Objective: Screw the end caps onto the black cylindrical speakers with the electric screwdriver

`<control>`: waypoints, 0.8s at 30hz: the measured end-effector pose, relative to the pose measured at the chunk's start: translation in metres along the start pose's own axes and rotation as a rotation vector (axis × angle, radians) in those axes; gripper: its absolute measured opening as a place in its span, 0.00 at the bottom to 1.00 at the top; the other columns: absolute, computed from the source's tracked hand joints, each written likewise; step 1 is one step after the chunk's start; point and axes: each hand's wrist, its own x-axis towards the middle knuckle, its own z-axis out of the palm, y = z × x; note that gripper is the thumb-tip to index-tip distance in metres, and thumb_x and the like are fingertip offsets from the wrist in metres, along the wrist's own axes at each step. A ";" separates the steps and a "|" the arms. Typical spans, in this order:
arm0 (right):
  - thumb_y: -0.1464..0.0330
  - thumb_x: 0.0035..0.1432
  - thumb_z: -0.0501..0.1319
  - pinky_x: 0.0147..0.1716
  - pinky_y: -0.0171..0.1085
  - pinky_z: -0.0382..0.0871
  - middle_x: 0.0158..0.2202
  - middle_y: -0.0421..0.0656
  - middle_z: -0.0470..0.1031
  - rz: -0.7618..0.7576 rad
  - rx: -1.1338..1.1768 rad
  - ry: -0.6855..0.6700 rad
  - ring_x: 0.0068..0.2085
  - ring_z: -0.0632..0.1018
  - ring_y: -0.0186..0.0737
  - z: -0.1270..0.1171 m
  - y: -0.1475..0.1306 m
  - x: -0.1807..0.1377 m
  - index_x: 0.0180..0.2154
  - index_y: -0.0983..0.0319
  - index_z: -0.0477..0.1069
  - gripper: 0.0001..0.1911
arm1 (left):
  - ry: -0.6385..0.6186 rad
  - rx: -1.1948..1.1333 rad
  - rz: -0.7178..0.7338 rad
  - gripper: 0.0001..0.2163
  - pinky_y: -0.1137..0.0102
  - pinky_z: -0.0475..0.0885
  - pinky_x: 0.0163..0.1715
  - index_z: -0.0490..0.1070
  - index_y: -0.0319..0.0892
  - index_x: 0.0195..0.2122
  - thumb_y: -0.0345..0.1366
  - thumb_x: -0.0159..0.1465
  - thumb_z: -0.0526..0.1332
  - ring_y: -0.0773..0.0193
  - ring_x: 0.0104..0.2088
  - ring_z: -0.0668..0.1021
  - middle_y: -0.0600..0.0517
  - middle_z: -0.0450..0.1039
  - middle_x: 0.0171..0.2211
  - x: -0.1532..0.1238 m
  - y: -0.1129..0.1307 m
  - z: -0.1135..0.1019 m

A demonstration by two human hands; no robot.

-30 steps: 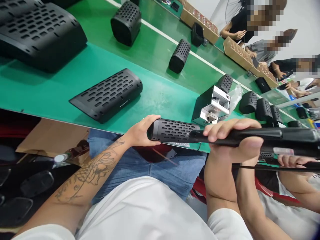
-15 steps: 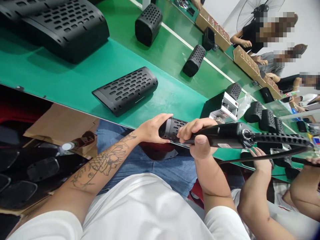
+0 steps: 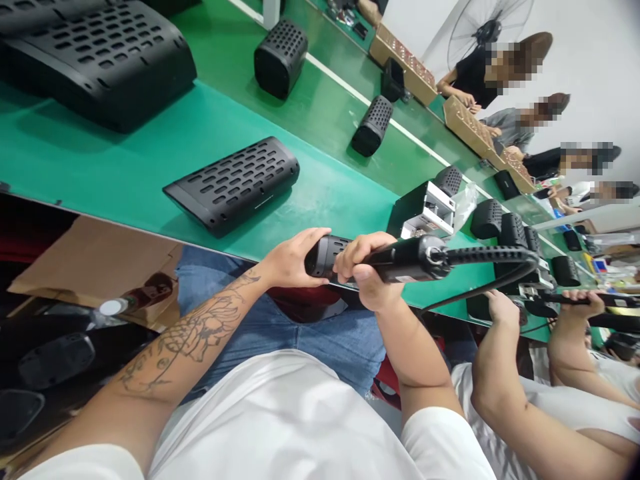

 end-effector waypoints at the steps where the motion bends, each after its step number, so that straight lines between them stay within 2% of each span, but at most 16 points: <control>1: 0.46 0.62 0.80 0.26 0.42 0.82 0.22 0.33 0.76 0.016 -0.020 0.014 0.20 0.76 0.37 0.000 -0.002 -0.002 0.35 0.53 0.75 0.23 | 0.023 0.024 -0.002 0.51 0.48 0.79 0.76 0.61 0.44 0.82 0.54 0.63 0.81 0.36 0.74 0.81 0.35 0.75 0.76 -0.004 0.002 0.003; 4: 0.45 0.65 0.77 0.24 0.40 0.81 0.22 0.31 0.74 -0.073 -0.005 0.089 0.18 0.75 0.36 -0.012 -0.019 -0.002 0.37 0.53 0.74 0.23 | 0.180 0.166 -0.029 0.54 0.42 0.80 0.73 0.58 0.45 0.84 0.60 0.65 0.81 0.31 0.71 0.82 0.32 0.75 0.73 -0.028 0.018 0.022; 7: 0.44 0.69 0.74 0.22 0.38 0.77 0.21 0.29 0.71 -0.248 -0.105 0.376 0.17 0.73 0.34 -0.052 -0.045 0.012 0.38 0.53 0.74 0.22 | 0.360 0.331 -0.100 0.63 0.33 0.81 0.70 0.47 0.43 0.88 0.65 0.64 0.80 0.22 0.71 0.80 0.26 0.71 0.73 -0.070 0.049 0.053; 8: 0.44 0.67 0.75 0.22 0.38 0.77 0.21 0.28 0.71 -0.281 -0.202 0.506 0.17 0.74 0.34 -0.072 -0.051 0.018 0.38 0.53 0.74 0.23 | 0.374 0.357 -0.109 0.63 0.32 0.82 0.68 0.44 0.43 0.89 0.63 0.65 0.80 0.21 0.72 0.79 0.24 0.69 0.74 -0.085 0.060 0.063; 10: 0.44 0.64 0.77 0.23 0.38 0.76 0.21 0.29 0.72 -0.311 -0.405 0.736 0.19 0.75 0.36 -0.118 -0.056 0.032 0.37 0.53 0.75 0.23 | 0.346 0.371 -0.064 0.58 0.32 0.86 0.65 0.42 0.43 0.91 0.51 0.70 0.76 0.23 0.71 0.80 0.25 0.68 0.74 -0.109 0.079 0.082; 13: 0.44 0.65 0.74 0.22 0.40 0.74 0.22 0.31 0.73 -0.291 -0.612 0.920 0.20 0.77 0.38 -0.181 -0.044 0.046 0.34 0.53 0.74 0.23 | 0.219 0.336 0.112 0.50 0.40 0.93 0.57 0.45 0.47 0.91 0.33 0.71 0.67 0.33 0.65 0.87 0.31 0.76 0.69 -0.118 0.093 0.098; 16: 0.44 0.66 0.72 0.23 0.40 0.74 0.20 0.31 0.72 -0.265 -0.598 0.934 0.19 0.75 0.37 -0.216 -0.022 0.047 0.32 0.54 0.72 0.24 | 0.061 0.299 0.418 0.43 0.52 0.95 0.54 0.59 0.56 0.87 0.28 0.72 0.63 0.45 0.56 0.91 0.42 0.86 0.60 -0.084 0.096 0.090; 18: 0.44 0.66 0.72 0.23 0.39 0.74 0.20 0.31 0.72 -0.234 -0.557 0.909 0.19 0.76 0.37 -0.225 -0.011 0.042 0.32 0.55 0.71 0.25 | -0.029 0.354 0.567 0.39 0.53 0.91 0.64 0.67 0.58 0.82 0.27 0.72 0.66 0.48 0.60 0.90 0.46 0.88 0.62 -0.043 0.099 0.073; 19: 0.43 0.66 0.71 0.24 0.39 0.74 0.20 0.32 0.72 -0.219 -0.545 0.901 0.19 0.76 0.37 -0.226 -0.008 0.039 0.31 0.55 0.70 0.26 | -0.084 0.406 0.593 0.39 0.50 0.86 0.72 0.70 0.57 0.81 0.26 0.70 0.69 0.46 0.66 0.88 0.45 0.85 0.68 -0.020 0.101 0.063; 21: 0.42 0.67 0.71 0.24 0.39 0.75 0.20 0.32 0.71 -0.204 -0.539 0.898 0.19 0.76 0.37 -0.225 -0.004 0.035 0.30 0.55 0.69 0.27 | -0.281 0.455 0.544 0.46 0.37 0.70 0.83 0.68 0.55 0.82 0.28 0.63 0.76 0.36 0.79 0.77 0.41 0.74 0.80 0.026 0.104 0.045; 22: 0.42 0.67 0.71 0.24 0.39 0.75 0.20 0.32 0.71 -0.199 -0.540 0.896 0.19 0.76 0.37 -0.224 -0.004 0.033 0.30 0.56 0.69 0.27 | -0.376 0.445 0.501 0.48 0.34 0.65 0.84 0.69 0.53 0.81 0.32 0.59 0.81 0.31 0.79 0.75 0.39 0.74 0.79 0.047 0.105 0.038; 24: 0.42 0.67 0.71 0.24 0.40 0.75 0.20 0.32 0.71 -0.187 -0.541 0.888 0.20 0.76 0.37 -0.220 -0.008 0.030 0.30 0.55 0.69 0.27 | -0.472 0.447 0.411 0.51 0.33 0.65 0.79 0.73 0.46 0.78 0.44 0.54 0.87 0.25 0.72 0.79 0.33 0.79 0.72 0.078 0.105 0.031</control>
